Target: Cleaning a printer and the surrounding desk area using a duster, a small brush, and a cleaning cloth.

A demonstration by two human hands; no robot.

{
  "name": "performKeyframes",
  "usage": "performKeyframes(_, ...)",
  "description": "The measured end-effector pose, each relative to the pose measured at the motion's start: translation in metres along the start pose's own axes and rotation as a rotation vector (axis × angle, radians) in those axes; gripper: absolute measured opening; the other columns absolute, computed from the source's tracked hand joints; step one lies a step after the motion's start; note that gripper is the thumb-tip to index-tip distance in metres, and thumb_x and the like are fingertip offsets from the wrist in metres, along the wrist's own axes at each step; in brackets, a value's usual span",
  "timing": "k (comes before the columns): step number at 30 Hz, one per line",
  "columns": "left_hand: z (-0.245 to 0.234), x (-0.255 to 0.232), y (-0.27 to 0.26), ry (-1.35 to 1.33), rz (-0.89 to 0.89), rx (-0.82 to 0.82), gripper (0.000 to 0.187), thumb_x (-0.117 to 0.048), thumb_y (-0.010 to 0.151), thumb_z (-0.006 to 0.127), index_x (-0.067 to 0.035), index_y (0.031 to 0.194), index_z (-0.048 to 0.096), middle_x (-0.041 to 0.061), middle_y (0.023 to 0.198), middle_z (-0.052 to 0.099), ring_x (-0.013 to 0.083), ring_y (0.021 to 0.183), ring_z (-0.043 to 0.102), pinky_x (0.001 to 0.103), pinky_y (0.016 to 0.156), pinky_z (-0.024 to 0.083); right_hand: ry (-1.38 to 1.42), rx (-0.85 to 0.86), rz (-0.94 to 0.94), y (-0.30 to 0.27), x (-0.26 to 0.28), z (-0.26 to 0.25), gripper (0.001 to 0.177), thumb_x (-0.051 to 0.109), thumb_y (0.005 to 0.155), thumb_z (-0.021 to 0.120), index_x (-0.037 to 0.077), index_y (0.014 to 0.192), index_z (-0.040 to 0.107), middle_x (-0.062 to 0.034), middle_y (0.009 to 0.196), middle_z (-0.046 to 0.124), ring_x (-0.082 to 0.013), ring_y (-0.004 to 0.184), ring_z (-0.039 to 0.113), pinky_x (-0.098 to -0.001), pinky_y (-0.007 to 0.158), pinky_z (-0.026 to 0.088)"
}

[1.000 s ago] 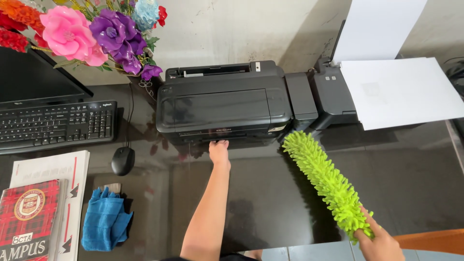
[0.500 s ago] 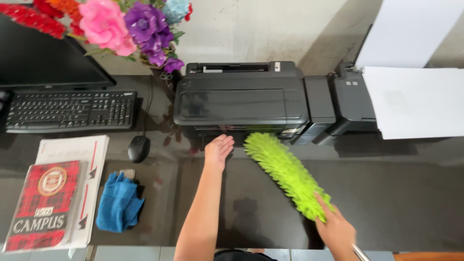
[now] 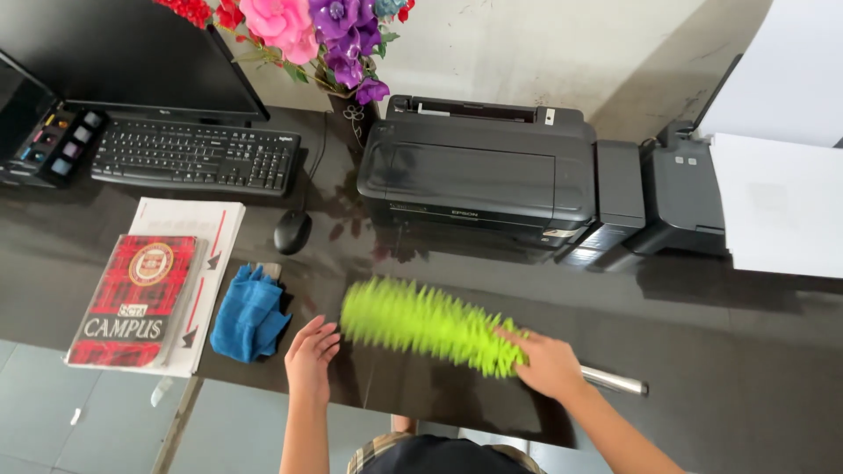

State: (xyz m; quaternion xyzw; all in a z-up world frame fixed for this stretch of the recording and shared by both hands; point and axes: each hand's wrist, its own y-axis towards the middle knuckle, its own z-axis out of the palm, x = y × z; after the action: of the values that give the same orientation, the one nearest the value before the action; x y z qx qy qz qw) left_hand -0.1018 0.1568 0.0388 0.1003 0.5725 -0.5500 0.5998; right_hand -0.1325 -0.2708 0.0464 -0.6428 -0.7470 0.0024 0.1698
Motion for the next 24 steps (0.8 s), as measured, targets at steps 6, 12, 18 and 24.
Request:
performKeyframes(6, -0.003, 0.011, -0.055, -0.087, 0.087, -0.151, 0.035, -0.003, 0.103, 0.044, -0.001, 0.131, 0.064, 0.014, 0.110, 0.069, 0.0219, 0.092, 0.064, 0.032, 0.083, 0.051, -0.041, -0.298, -0.010, -0.014, -0.032, -0.021, 0.074, 0.020, 0.074, 0.061, 0.045, 0.144, 0.061, -0.0007, 0.103, 0.074, -0.0280, 0.074, 0.069, -0.0375, 0.061, 0.056)
performKeyframes(12, -0.026, 0.025, -0.132, -0.164, 0.149, -0.255, 0.036, -0.001, 0.101, 0.044, 0.001, 0.130, 0.064, 0.014, 0.110, 0.067, 0.0232, 0.092, 0.062, 0.034, 0.083, 0.049, -0.143, -0.103, 0.103, 0.025, -0.010, -0.016, 0.083, 0.035, 0.087, 0.058, 0.055, 0.161, 0.029, -0.0119, 0.130, 0.066, -0.0376, 0.088, 0.074, -0.0453, 0.072, 0.062)
performKeyframes(18, -0.101, 0.043, -0.178, -0.159, 0.251, -0.409, 0.036, 0.000, 0.099, 0.044, -0.002, 0.128, 0.066, 0.011, 0.105, 0.069, 0.0199, 0.088, 0.062, 0.031, 0.079, 0.048, -0.042, 0.083, -0.446, -0.050, 0.126, 0.056, 0.093, 0.020, 0.085, 0.063, 0.047, 0.164, 0.023, -0.0283, 0.128, 0.065, -0.0348, 0.056, 0.072, -0.0465, 0.050, 0.062)
performKeyframes(24, -0.121, 0.024, -0.200, -0.168, 0.281, -0.507, 0.036, 0.000, 0.100, 0.044, -0.003, 0.128, 0.066, 0.009, 0.106, 0.068, 0.0169, 0.087, 0.060, 0.030, 0.082, 0.049, -0.034, 0.144, -0.557, -0.059, 0.107, 0.042, 0.094, 0.020, 0.075, 0.057, 0.058, 0.157, 0.033, -0.0064, 0.133, 0.069, -0.0177, 0.048, 0.059, -0.0283, 0.039, 0.045)
